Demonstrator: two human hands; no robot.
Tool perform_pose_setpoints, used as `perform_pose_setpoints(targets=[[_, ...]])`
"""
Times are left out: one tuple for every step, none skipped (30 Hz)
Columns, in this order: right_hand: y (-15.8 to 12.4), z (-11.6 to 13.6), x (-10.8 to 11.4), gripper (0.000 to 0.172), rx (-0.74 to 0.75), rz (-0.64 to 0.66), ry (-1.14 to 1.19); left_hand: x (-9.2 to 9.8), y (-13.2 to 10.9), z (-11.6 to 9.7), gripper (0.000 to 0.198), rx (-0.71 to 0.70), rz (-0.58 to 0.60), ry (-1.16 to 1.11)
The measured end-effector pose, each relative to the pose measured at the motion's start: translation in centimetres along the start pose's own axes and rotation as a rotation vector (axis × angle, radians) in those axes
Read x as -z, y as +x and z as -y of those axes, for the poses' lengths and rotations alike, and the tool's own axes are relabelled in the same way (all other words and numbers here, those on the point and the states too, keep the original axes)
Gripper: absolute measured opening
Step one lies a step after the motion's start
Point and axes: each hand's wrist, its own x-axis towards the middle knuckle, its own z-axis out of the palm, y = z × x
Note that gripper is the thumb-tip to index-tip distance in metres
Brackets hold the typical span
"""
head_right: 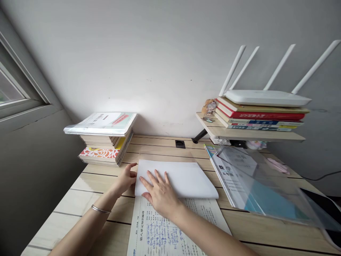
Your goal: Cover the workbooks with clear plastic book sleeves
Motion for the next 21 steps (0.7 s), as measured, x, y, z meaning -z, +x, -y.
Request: perform_pose_setpoints(targets=[[0.1, -0.1, 0.0, 0.05, 0.011, -0.009, -0.001, 0.0, 0.0, 0.0, 0.074, -0.001, 0.003, 0.006], [0.2, -0.3, 0.0, 0.05, 0.02, -0.023, -0.002, 0.1, -0.1, 0.0, 0.075, 0.002, 0.006, 0.007], [0.3, -0.4, -0.1, 0.049, 0.026, -0.038, -0.004, 0.1, -0.1, 0.1, 0.076, 0.005, 0.009, 0.002], [0.4, -0.5, -0.1, 0.049, 0.028, -0.052, -0.003, 0.1, -0.1, 0.3, 0.077, 0.005, 0.012, -0.009], [0.6, -0.6, -0.3, 0.049, 0.028, -0.06, -0.001, 0.1, -0.1, 0.4, 0.079, 0.003, 0.017, -0.022], [0.7, -0.6, -0.3, 0.049, 0.026, -0.062, 0.005, 0.2, -0.1, 0.5, 0.08, 0.0, 0.023, -0.033], [0.8, -0.6, -0.4, 0.048, 0.026, -0.056, 0.013, 0.2, -0.1, 0.6, 0.081, -0.001, 0.03, -0.04], [0.9, -0.7, -0.4, 0.048, 0.026, -0.046, 0.022, 0.2, -0.1, 0.6, 0.081, 0.0, 0.036, -0.043], [0.9, -0.6, -0.3, 0.049, 0.027, -0.037, 0.032, 0.1, -0.1, 0.6, 0.082, 0.006, 0.034, -0.043], [0.9, -0.6, 0.0, 0.049, 0.028, -0.033, 0.042, 0.1, -0.2, 0.6, 0.081, 0.015, 0.026, -0.042], [0.7, -0.7, 0.3, 0.05, 0.027, -0.036, 0.049, 0.0, -0.2, 0.6, 0.08, 0.027, 0.012, -0.043], [0.4, -0.7, 0.8, 0.05, 0.02, -0.049, 0.053, -0.1, -0.3, 0.5, 0.079, 0.037, -0.006, -0.049], [0.0, -0.8, 1.3, 0.05, 0.007, -0.071, 0.052, -0.3, -0.3, 0.4, 0.078, 0.046, -0.022, -0.059], [-0.6, -1.0, 1.8, 0.049, -0.013, -0.098, 0.047, -0.4, -0.4, 0.2, 0.078, 0.055, -0.034, -0.071], [-1.3, -1.4, 2.3, 0.048, -0.036, -0.126, 0.036, -0.5, -0.5, 0.0, 0.077, 0.066, -0.04, -0.08], [-2.1, -1.9, 2.7, 0.047, -0.066, -0.15, 0.021, -0.6, -0.5, -0.2, 0.077, 0.074, -0.039, -0.085], [-3.0, -2.5, 2.9, 0.046, -0.105, -0.171, 0.002, -0.7, -0.6, -0.4, 0.076, 0.082, -0.039, -0.083], [-3.9, -3.3, 3.0, 0.046, -0.156, -0.188, -0.019, -0.7, -0.6, -0.6, 0.075, 0.086, -0.039, -0.073], [-4.9, -4.3, 2.9, 0.045, -0.228, -0.204, -0.04, -0.7, -0.7, -0.8, 0.074, 0.087, -0.042, -0.053], [-5.8, -5.4, 2.7, 0.045, -0.321, -0.218, -0.058, -0.6, -0.7, -1.1, 0.073, 0.083, -0.05, -0.026], [-6.6, -6.5, 2.4, 0.046, -0.43, -0.231, -0.068, -0.5, -0.7, -1.3, 0.071, 0.08, -0.062, 0.014]])
